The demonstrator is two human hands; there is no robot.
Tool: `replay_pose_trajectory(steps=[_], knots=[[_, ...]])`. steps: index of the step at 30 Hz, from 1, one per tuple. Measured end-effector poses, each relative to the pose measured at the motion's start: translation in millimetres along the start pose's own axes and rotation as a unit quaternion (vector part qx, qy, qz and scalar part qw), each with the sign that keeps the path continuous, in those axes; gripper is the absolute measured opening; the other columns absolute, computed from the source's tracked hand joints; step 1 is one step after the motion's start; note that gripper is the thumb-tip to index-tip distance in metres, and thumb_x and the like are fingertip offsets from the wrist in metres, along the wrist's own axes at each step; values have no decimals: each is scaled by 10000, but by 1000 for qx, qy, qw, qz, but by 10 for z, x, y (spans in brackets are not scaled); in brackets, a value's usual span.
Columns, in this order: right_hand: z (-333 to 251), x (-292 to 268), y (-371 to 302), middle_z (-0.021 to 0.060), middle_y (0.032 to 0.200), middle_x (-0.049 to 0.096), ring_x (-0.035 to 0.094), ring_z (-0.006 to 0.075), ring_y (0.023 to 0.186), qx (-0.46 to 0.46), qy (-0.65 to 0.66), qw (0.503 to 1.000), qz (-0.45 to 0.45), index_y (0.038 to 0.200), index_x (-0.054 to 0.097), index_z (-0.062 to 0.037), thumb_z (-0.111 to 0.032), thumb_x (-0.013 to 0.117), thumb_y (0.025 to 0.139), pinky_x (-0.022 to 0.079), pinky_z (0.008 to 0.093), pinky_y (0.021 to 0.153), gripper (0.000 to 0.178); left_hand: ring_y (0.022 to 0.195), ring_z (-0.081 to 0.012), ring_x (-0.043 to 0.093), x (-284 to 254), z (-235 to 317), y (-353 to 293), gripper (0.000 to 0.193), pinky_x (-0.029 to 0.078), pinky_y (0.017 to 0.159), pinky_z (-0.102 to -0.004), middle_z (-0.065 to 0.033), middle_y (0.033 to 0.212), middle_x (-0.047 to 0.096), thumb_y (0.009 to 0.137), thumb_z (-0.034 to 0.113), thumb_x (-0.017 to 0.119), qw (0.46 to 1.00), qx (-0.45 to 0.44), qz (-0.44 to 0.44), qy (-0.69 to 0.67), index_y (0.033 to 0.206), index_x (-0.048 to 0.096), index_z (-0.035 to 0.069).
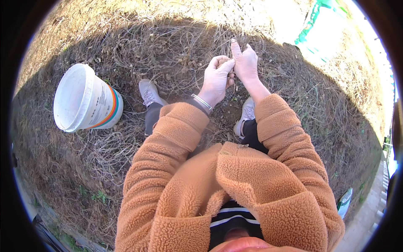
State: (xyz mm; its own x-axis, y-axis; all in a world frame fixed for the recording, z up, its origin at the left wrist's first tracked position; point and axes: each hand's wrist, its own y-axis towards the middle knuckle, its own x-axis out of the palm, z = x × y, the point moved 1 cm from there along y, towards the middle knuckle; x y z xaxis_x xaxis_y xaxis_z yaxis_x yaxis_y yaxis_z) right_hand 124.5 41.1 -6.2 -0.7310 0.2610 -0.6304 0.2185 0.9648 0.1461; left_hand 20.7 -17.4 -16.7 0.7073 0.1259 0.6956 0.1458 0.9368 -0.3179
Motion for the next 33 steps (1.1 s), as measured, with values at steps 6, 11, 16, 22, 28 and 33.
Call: replay_pose_trajectory(steps=[6, 11, 16, 22, 28, 33], knots=[[18, -6, 12, 270, 808, 654, 647, 428, 857, -29, -77, 996, 20, 971, 594, 53, -450, 555, 905, 501, 483, 779, 509, 554, -54, 520, 15, 6, 5, 123, 424, 433, -180, 14, 740, 566, 905, 119, 627, 996, 9, 47, 72, 964, 521, 100], [264, -190, 373, 77, 729, 561, 540, 183, 607, 245, 379, 892, 6, 928, 549, -37, -351, 591, 939, 442, 341, 508, 317, 554, -48, 515, 0, 298, -124, 103, 429, 437, -177, 4, 763, 605, 901, 109, 631, 991, -43, 51, 116, 959, 546, 112], [448, -543, 550, -12, 727, 456, 453, 82, 611, 263, 533, 804, -38, 890, 498, -122, -252, 593, 946, 310, 245, 450, 171, 617, -64, 514, -290, 859, -410, 84, 423, 459, -166, -30, 809, 586, 910, 115, 617, 1000, -2, 11, -2, 972, 562, 103], [437, -656, 547, 7, 668, 448, 423, 95, 564, 289, 591, 751, -47, 788, 476, -104, -222, 576, 950, 289, 233, 438, 224, 635, -115, 536, -1820, 2357, -535, 144, 449, 445, -184, -96, 848, 609, 913, 130, 625, 977, 128, 74, -152, 916, 583, -8], [414, -733, 508, 35, 652, 464, 388, 106, 535, 265, 613, 738, -100, 768, 476, -91, -272, 564, 963, 288, 220, 429, 280, 564, -115, 548, -3863, 3977, -891, 156, 488, 490, -196, -85, 748, 607, 892, 129, 633, 865, 337, 371, -17, 827, 575, 0], [313, -691, 457, 15, 643, 421, 344, 94, 521, 284, 608, 737, -81, 792, 460, -93, -276, 530, 979, 269, 217, 410, 271, 570, -118, 533, -4428, 4196, -1044, 226, 548, 692, -319, -33, 652, 561, 929, 177, 592, 826, 377, 419, 2, 754, 528, 48]])
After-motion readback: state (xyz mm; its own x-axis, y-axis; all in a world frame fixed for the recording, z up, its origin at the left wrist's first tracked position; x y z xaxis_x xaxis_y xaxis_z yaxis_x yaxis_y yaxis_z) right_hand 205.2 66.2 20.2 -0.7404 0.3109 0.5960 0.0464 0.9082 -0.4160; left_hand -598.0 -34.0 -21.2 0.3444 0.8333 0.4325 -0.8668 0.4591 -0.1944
